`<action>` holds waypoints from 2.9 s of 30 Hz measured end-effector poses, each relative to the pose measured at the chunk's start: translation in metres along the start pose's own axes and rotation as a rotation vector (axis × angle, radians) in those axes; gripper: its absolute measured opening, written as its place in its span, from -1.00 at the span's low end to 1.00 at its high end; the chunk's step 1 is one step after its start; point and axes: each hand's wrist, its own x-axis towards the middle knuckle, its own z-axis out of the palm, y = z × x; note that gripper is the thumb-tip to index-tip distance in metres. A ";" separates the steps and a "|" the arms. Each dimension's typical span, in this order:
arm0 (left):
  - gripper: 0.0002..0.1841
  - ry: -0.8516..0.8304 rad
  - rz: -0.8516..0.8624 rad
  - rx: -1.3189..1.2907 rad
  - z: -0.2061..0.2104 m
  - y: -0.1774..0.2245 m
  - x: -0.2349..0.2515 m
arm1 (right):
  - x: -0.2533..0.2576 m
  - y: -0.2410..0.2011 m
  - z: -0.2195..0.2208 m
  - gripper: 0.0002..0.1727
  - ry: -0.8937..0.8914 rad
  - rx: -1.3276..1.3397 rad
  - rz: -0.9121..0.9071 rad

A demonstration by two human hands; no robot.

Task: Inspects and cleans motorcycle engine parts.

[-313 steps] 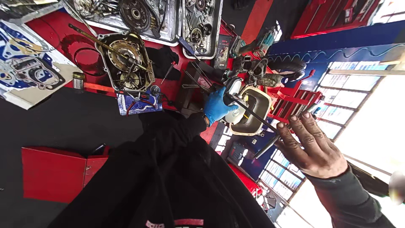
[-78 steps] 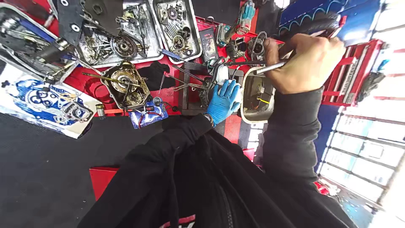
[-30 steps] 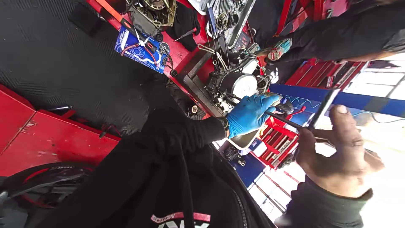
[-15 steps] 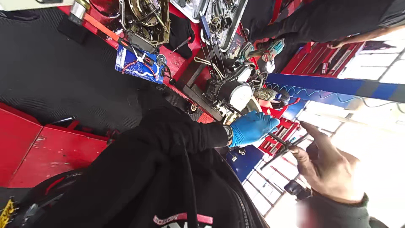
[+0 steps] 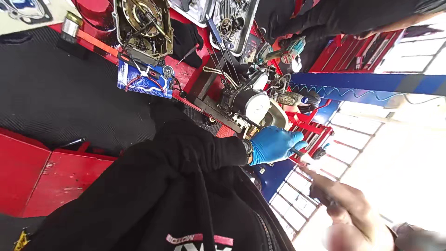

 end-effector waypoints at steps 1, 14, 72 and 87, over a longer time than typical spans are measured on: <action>-0.66 -0.007 0.016 -0.002 -0.001 0.001 -0.002 | 0.003 0.000 -0.001 -0.20 0.074 -0.137 0.044; -0.73 -0.033 0.112 0.008 -0.007 -0.003 -0.020 | 0.000 0.000 0.011 -0.09 -0.070 -0.276 0.089; -0.61 -0.246 -0.043 0.000 -0.014 -0.017 -0.008 | 0.012 0.006 0.022 -0.44 0.219 -0.824 -0.084; -0.62 -0.247 0.012 0.203 -0.017 -0.044 0.000 | 0.048 0.024 0.040 -0.50 0.180 -0.776 -0.165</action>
